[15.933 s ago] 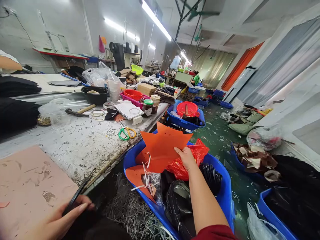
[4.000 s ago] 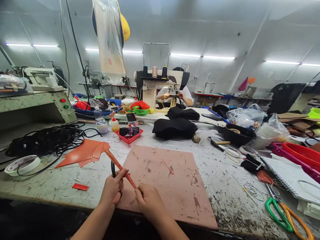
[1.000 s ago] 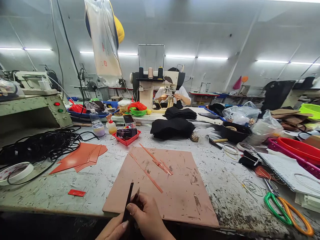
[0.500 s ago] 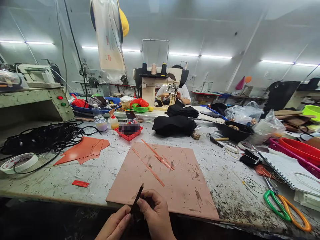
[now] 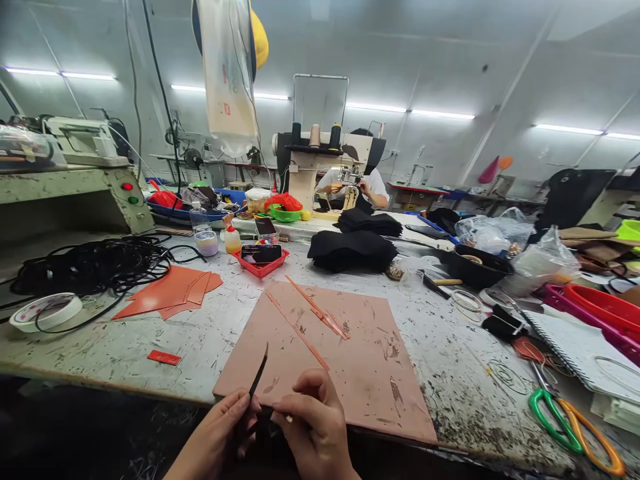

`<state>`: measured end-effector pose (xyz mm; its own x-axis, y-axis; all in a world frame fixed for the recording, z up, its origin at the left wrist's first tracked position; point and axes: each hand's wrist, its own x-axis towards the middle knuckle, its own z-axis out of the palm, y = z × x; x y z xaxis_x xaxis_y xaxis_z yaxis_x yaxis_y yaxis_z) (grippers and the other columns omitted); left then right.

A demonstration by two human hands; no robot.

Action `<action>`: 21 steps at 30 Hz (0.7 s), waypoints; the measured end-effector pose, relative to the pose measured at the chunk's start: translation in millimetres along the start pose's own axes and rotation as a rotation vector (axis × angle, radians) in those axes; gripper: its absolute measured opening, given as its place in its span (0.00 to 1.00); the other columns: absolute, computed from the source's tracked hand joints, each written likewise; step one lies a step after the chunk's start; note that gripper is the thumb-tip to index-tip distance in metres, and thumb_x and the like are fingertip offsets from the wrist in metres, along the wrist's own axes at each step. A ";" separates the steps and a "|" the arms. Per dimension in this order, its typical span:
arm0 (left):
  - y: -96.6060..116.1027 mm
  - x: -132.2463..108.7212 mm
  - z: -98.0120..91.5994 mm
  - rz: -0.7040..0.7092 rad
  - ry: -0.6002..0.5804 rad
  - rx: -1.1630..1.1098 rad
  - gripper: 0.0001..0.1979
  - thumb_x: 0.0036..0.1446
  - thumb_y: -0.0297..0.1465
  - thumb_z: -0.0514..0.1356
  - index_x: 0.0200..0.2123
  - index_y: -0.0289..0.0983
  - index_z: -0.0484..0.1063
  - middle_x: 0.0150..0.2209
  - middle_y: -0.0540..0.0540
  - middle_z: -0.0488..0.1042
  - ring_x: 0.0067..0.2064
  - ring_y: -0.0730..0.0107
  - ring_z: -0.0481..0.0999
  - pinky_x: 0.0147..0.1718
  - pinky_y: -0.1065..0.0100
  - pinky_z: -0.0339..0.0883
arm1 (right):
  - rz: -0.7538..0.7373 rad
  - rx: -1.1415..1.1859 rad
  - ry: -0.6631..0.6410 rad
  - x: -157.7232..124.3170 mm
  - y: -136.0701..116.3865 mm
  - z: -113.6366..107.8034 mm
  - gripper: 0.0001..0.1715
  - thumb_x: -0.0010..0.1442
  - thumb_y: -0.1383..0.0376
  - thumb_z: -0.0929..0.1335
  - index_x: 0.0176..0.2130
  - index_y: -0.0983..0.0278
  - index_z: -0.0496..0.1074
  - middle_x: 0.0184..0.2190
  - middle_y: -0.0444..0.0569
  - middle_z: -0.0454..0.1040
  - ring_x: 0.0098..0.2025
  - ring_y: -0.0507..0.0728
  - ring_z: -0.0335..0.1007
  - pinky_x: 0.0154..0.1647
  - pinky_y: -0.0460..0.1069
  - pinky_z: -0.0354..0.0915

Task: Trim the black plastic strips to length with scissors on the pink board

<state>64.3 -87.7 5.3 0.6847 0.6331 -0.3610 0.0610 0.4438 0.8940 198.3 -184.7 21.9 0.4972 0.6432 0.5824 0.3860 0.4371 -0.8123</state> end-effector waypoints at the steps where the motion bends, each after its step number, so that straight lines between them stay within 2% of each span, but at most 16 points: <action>1: -0.2 0.2 -0.4 0.019 0.053 -0.016 0.21 0.46 0.50 0.60 0.24 0.36 0.69 0.20 0.52 0.67 0.24 0.72 0.64 0.25 0.73 0.56 | -0.004 0.072 -0.099 0.1 -3.8 -1.0 0.09 0.53 0.69 0.70 0.33 0.56 0.78 0.28 0.46 0.66 0.27 0.51 0.66 0.26 0.44 0.64; 3: -0.8 0.8 -1.7 0.092 0.112 0.020 0.19 0.47 0.47 0.61 0.25 0.36 0.71 0.24 0.50 0.71 0.31 0.69 0.68 0.33 0.71 0.60 | 0.045 0.247 -0.389 0.7 -11.6 -1.6 0.07 0.52 0.67 0.71 0.34 0.56 0.78 0.24 0.45 0.69 0.23 0.50 0.66 0.25 0.44 0.64; 4: -1.3 1.2 -2.4 0.124 0.121 0.048 0.18 0.47 0.46 0.61 0.26 0.36 0.72 0.25 0.50 0.72 0.33 0.68 0.69 0.37 0.70 0.60 | 0.116 0.340 -0.512 0.8 -14.8 -0.7 0.06 0.51 0.65 0.72 0.34 0.57 0.78 0.23 0.45 0.71 0.22 0.50 0.67 0.24 0.44 0.64; 5: -1.9 1.6 -2.9 0.144 0.122 0.065 0.17 0.48 0.46 0.61 0.28 0.36 0.73 0.26 0.50 0.72 0.34 0.67 0.69 0.38 0.69 0.60 | 0.223 0.425 -0.574 0.9 -17.1 0.9 0.08 0.49 0.63 0.73 0.34 0.58 0.78 0.22 0.45 0.71 0.22 0.50 0.67 0.25 0.44 0.64; 6: -2.4 1.8 -3.1 0.150 0.114 0.072 0.17 0.48 0.46 0.61 0.30 0.37 0.73 0.25 0.51 0.72 0.33 0.68 0.69 0.37 0.70 0.61 | 0.347 0.496 -0.566 0.9 -18.3 3.4 0.10 0.47 0.61 0.74 0.33 0.59 0.77 0.22 0.44 0.72 0.23 0.50 0.68 0.25 0.44 0.64; 7: -2.6 1.8 -2.8 0.152 0.093 0.075 0.17 0.49 0.46 0.60 0.31 0.37 0.73 0.24 0.52 0.71 0.31 0.69 0.68 0.35 0.70 0.61 | 0.475 0.552 -0.501 1.0 -18.4 6.4 0.11 0.45 0.59 0.75 0.31 0.60 0.76 0.21 0.44 0.72 0.23 0.50 0.68 0.26 0.44 0.65; 9: -1.8 0.6 -0.7 0.151 0.039 0.079 0.18 0.49 0.46 0.60 0.31 0.37 0.72 0.22 0.53 0.68 0.27 0.71 0.66 0.29 0.71 0.61 | 0.660 0.594 -0.282 2.1 -15.6 13.0 0.15 0.42 0.57 0.76 0.27 0.63 0.74 0.21 0.43 0.72 0.23 0.50 0.67 0.26 0.44 0.65; 11: 1.1 -2.1 3.1 0.148 -0.008 0.102 0.19 0.48 0.47 0.60 0.31 0.36 0.72 0.23 0.52 0.68 0.26 0.72 0.65 0.25 0.72 0.61 | 0.705 0.544 -0.106 5.1 -10.0 18.1 0.16 0.40 0.57 0.76 0.23 0.65 0.72 0.22 0.44 0.71 0.22 0.49 0.65 0.25 0.44 0.63; 14: 6.0 -6.1 9.0 0.160 -0.006 0.167 0.23 0.47 0.50 0.60 0.32 0.35 0.72 0.21 0.53 0.65 0.22 0.75 0.62 0.20 0.74 0.58 | 0.719 0.487 0.083 10.8 -0.7 21.1 0.17 0.36 0.59 0.77 0.20 0.66 0.69 0.25 0.43 0.69 0.21 0.46 0.60 0.20 0.42 0.59; 17: 6.3 -6.9 11.4 0.167 -0.011 0.241 0.26 0.46 0.52 0.58 0.34 0.34 0.72 0.18 0.54 0.62 0.19 0.77 0.59 0.15 0.76 0.53 | 0.793 0.532 0.170 13.1 5.9 20.8 0.22 0.33 0.59 0.78 0.17 0.66 0.65 0.24 0.42 0.68 0.20 0.45 0.57 0.19 0.42 0.56; 21: 0.0 -4.6 9.6 0.140 -0.051 0.299 0.26 0.49 0.52 0.56 0.37 0.34 0.72 0.19 0.54 0.62 0.17 0.77 0.60 0.14 0.76 0.55 | 0.860 0.566 0.165 11.7 9.8 20.3 0.25 0.32 0.56 0.78 0.16 0.66 0.63 0.17 0.40 0.67 0.18 0.45 0.55 0.20 0.42 0.53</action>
<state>68.1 -96.7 9.5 0.7367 0.6385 -0.2225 0.1695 0.1442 0.9749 192.2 -160.2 20.1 0.5485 0.8017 -0.2377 -0.5484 0.1303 -0.8260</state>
